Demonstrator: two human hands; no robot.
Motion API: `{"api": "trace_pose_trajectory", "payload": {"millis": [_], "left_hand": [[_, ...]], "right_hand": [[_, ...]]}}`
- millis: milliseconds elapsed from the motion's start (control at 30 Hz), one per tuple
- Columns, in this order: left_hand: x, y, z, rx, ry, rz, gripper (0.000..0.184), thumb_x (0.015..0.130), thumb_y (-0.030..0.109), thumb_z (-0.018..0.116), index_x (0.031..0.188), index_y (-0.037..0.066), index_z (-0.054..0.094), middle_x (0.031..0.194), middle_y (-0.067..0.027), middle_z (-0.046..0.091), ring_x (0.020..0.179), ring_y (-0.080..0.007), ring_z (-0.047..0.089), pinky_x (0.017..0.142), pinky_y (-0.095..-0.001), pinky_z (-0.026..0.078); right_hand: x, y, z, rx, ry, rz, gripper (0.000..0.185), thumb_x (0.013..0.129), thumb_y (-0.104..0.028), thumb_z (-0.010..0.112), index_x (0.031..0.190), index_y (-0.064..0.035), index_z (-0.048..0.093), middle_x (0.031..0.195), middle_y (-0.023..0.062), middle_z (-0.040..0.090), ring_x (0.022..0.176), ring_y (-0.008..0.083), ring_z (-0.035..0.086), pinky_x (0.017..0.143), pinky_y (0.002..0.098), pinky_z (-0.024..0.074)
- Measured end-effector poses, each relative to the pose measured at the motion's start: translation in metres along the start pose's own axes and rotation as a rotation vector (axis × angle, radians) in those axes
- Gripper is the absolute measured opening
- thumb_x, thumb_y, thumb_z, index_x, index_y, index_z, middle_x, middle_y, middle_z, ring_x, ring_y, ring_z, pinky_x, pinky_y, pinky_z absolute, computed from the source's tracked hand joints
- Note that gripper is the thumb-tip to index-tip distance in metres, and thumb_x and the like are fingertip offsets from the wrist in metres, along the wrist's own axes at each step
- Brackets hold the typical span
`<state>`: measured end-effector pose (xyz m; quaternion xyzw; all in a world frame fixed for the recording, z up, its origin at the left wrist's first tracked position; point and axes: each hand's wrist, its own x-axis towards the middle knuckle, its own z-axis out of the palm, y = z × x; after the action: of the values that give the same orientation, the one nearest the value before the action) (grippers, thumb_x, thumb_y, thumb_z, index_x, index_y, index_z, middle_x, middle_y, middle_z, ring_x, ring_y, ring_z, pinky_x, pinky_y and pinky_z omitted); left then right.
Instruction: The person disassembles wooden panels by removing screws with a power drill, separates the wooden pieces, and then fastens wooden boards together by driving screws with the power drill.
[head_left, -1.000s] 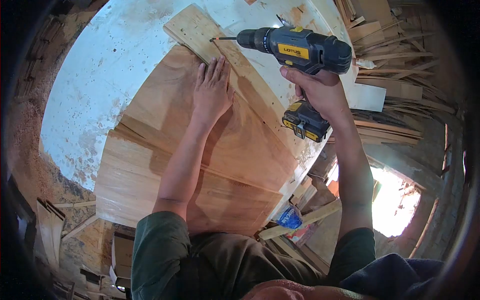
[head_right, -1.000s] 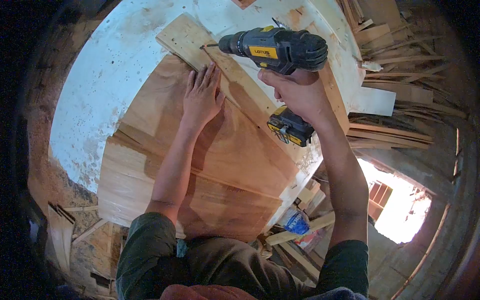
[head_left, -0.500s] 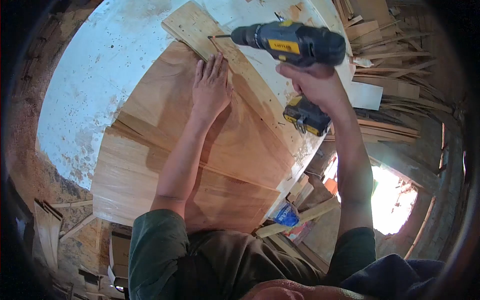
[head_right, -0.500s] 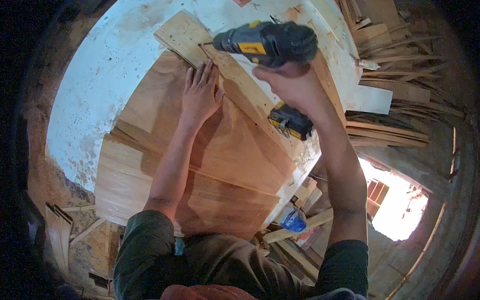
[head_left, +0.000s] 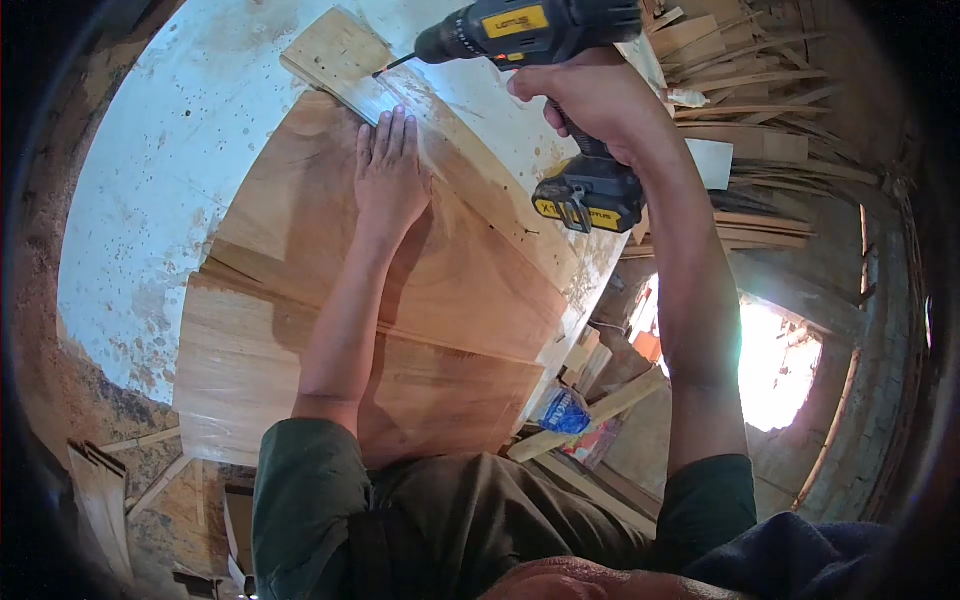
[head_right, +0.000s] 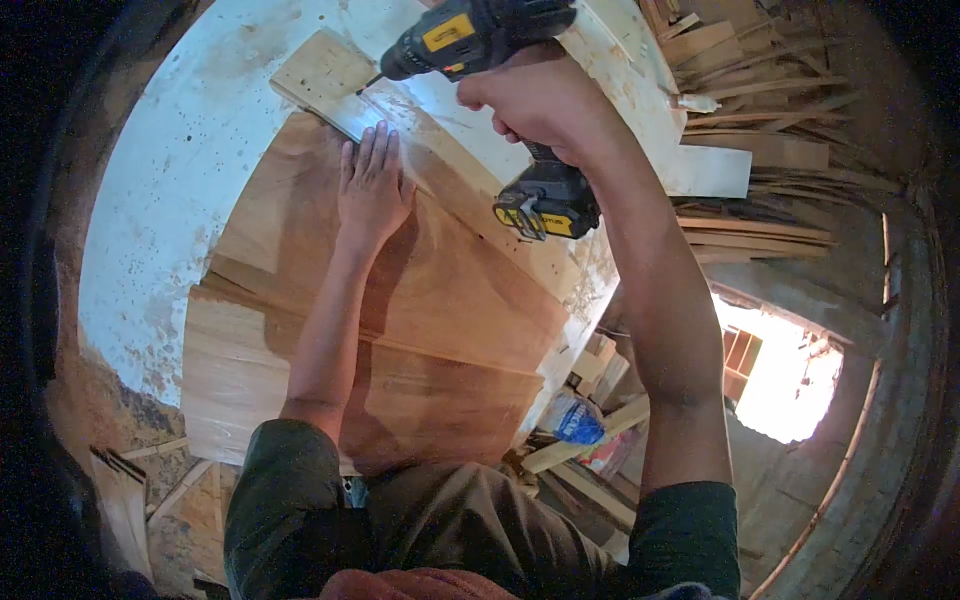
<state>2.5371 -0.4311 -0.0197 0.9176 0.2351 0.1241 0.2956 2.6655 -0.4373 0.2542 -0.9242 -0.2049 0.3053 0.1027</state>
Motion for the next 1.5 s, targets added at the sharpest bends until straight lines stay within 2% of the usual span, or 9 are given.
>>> {"api": "trace_pose_trajectory", "payload": {"millis": [500, 600, 667, 800, 933, 1000, 1100, 1267, 1500], "left_hand": [[-0.001, -0.002, 0.007, 0.046, 0.009, 0.016, 0.069, 0.089, 0.037, 0.057, 0.148, 0.004, 0.039, 0.158, -0.0134, 0.032, 0.147, -0.0259, 0.028, 0.121, -0.0494, 0.018], [-0.002, -0.003, 0.004, 0.051, -0.019, 0.011, 0.071, 0.089, 0.037, 0.059, 0.148, 0.004, 0.039, 0.158, -0.0129, 0.032, 0.148, -0.0257, 0.028, 0.121, -0.0489, 0.017], [-0.002, -0.002, 0.004, 0.026, -0.010, 0.002, 0.071, 0.088, 0.037, 0.060, 0.148, 0.005, 0.040, 0.158, -0.0119, 0.033, 0.147, -0.0253, 0.028, 0.121, -0.0486, 0.017], [-0.003, -0.002, 0.003, 0.042, -0.034, 0.021, 0.072, 0.088, 0.036, 0.059, 0.150, 0.006, 0.037, 0.159, -0.0109, 0.032, 0.147, -0.0251, 0.028, 0.121, -0.0481, 0.016], [-0.001, -0.001, 0.004, 0.083, -0.055, 0.021, 0.073, 0.091, 0.039, 0.057, 0.152, 0.007, 0.035, 0.160, -0.0118, 0.029, 0.148, -0.0265, 0.026, 0.122, -0.0486, 0.014], [0.001, -0.002, 0.002, 0.132, -0.102, 0.039, 0.074, 0.091, 0.042, 0.057, 0.153, 0.008, 0.032, 0.161, -0.0118, 0.028, 0.149, -0.0270, 0.025, 0.122, -0.0488, 0.013], [0.001, -0.006, 0.005, 0.130, -0.118, 0.047, 0.076, 0.092, 0.041, 0.056, 0.154, 0.006, 0.029, 0.161, -0.0113, 0.028, 0.150, -0.0256, 0.023, 0.123, -0.0475, 0.011], [0.004, -0.015, 0.011, 0.114, -0.082, 0.120, 0.073, 0.093, 0.042, 0.055, 0.153, 0.008, 0.032, 0.160, -0.0110, 0.030, 0.149, -0.0268, 0.024, 0.122, -0.0486, 0.012], [0.000, -0.004, 0.019, 0.244, 0.004, 0.135, 0.069, 0.093, 0.044, 0.054, 0.148, 0.006, 0.040, 0.156, -0.0156, 0.036, 0.145, -0.0320, 0.030, 0.119, -0.0547, 0.018]], "right_hand": [[0.001, -0.009, -0.018, -0.074, -0.020, -0.002, 0.026, 0.075, -0.025, 0.073, 0.077, 0.0005, 0.067, 0.057, 0.0064, 0.057, 0.047, 0.0137, 0.052, 0.048, 0.0324, 0.0429], [0.004, 0.000, -0.017, -0.033, -0.049, -0.030, 0.025, 0.078, -0.030, 0.073, 0.077, -0.0044, 0.070, 0.057, 0.0006, 0.057, 0.051, 0.0088, 0.052, 0.052, 0.0270, 0.0402], [0.004, 0.003, -0.015, 0.000, -0.013, -0.076, 0.027, 0.075, -0.025, 0.073, 0.078, 0.0008, 0.069, 0.055, 0.0066, 0.057, 0.045, 0.0136, 0.050, 0.046, 0.0315, 0.0418], [-0.001, 0.006, -0.016, -0.109, -0.018, -0.050, 0.028, 0.077, -0.033, 0.074, 0.075, -0.0054, 0.071, 0.056, 0.0004, 0.056, 0.049, 0.0088, 0.050, 0.049, 0.0275, 0.0384], [-0.026, 0.006, -0.007, 0.138, 0.024, -0.066, 0.027, 0.080, -0.024, 0.072, 0.080, 0.0021, 0.064, 0.062, 0.0087, 0.061, 0.052, 0.0168, 0.058, 0.050, 0.0312, 0.0468], [-0.036, 0.027, -0.001, -0.064, 0.041, -0.066, 0.034, 0.078, -0.036, 0.075, 0.078, -0.0021, 0.071, 0.058, 0.0015, 0.059, 0.049, 0.0093, 0.052, 0.051, 0.0277, 0.0418], [-0.072, 0.086, 0.023, 0.131, 0.252, -0.362, 0.037, 0.082, -0.037, 0.076, 0.093, -0.0023, 0.070, 0.070, 0.0035, 0.064, 0.060, 0.0100, 0.056, 0.059, 0.0281, 0.0459], [-0.208, 0.183, 0.066, 0.448, 0.333, -0.177, 0.048, 0.088, -0.034, 0.075, 0.122, -0.0024, 0.065, 0.095, 0.0092, 0.069, 0.084, 0.0139, 0.062, 0.077, 0.0295, 0.0515], [-0.452, 0.261, 0.117, 0.128, 0.215, -0.009, 0.067, 0.080, -0.022, 0.076, 0.139, -0.0029, 0.051, 0.141, 0.0184, 0.053, 0.125, 0.0328, 0.057, 0.098, 0.0395, 0.0511]]}}
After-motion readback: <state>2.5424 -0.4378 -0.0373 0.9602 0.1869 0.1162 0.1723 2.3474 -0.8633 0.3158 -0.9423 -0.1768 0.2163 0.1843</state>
